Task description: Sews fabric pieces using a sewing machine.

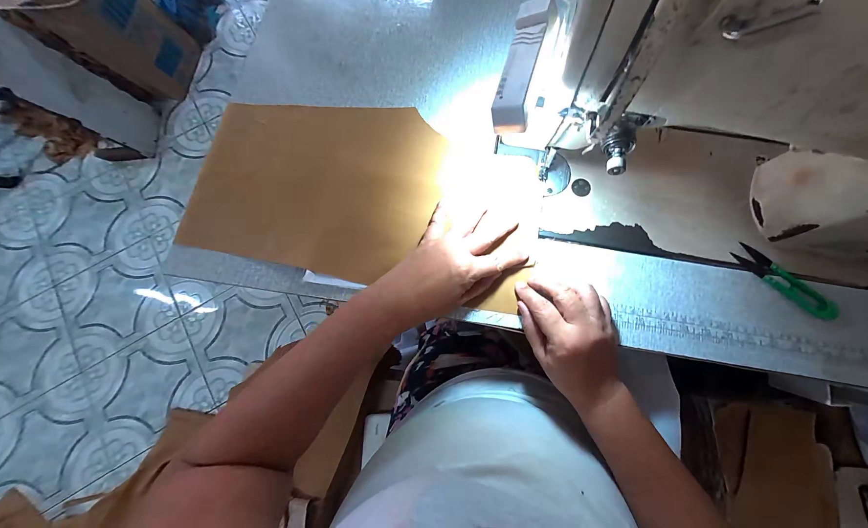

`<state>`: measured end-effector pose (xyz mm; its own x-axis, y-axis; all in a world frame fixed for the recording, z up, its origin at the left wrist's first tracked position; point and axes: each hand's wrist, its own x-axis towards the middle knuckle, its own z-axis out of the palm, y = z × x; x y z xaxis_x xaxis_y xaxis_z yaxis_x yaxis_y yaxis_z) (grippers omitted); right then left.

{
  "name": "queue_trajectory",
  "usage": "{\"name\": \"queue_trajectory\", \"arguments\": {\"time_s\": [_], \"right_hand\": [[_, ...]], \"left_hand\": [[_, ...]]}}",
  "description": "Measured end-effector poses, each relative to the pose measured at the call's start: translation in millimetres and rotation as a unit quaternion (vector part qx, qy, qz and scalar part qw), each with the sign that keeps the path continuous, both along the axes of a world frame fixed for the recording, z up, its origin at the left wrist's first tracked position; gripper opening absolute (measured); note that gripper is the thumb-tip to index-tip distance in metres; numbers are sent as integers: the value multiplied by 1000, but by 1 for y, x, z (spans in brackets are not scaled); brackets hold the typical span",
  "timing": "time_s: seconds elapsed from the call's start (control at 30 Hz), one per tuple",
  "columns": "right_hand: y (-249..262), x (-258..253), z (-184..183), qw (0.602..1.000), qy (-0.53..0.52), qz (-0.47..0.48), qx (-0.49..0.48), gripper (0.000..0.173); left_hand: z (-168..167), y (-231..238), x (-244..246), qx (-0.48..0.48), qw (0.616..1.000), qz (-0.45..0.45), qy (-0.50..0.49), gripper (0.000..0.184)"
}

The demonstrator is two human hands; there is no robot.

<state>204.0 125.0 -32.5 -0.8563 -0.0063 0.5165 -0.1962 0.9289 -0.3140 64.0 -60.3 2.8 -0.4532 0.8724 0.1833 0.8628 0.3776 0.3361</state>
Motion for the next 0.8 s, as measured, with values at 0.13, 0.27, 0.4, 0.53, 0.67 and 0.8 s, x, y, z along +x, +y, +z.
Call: {"name": "queue_trajectory", "arguments": {"time_s": [0.13, 0.27, 0.4, 0.53, 0.67, 0.8], "right_hand": [[0, 0, 1, 1000, -2, 1, -3, 22], [7, -2, 7, 988, -16, 1, -153, 19], [10, -3, 14, 976, -27, -34, -215, 26], [2, -4, 12, 993, -37, -18, -113, 28], [-1, -4, 8, 998, -30, -18, -48, 25], [-1, -4, 6, 999, -21, -19, -27, 25]], "left_hand": [[0, -1, 1, 2, 1000, 0, -4, 39], [-3, -5, 2, 3, 1000, -12, -7, 39], [-2, -12, 8, -6, 1000, -23, -13, 41], [-4, -14, 11, -5, 1000, -23, -11, 40], [10, -10, 11, -34, 998, -17, -43, 42], [31, 19, -3, -37, 999, -4, -2, 33]]}}
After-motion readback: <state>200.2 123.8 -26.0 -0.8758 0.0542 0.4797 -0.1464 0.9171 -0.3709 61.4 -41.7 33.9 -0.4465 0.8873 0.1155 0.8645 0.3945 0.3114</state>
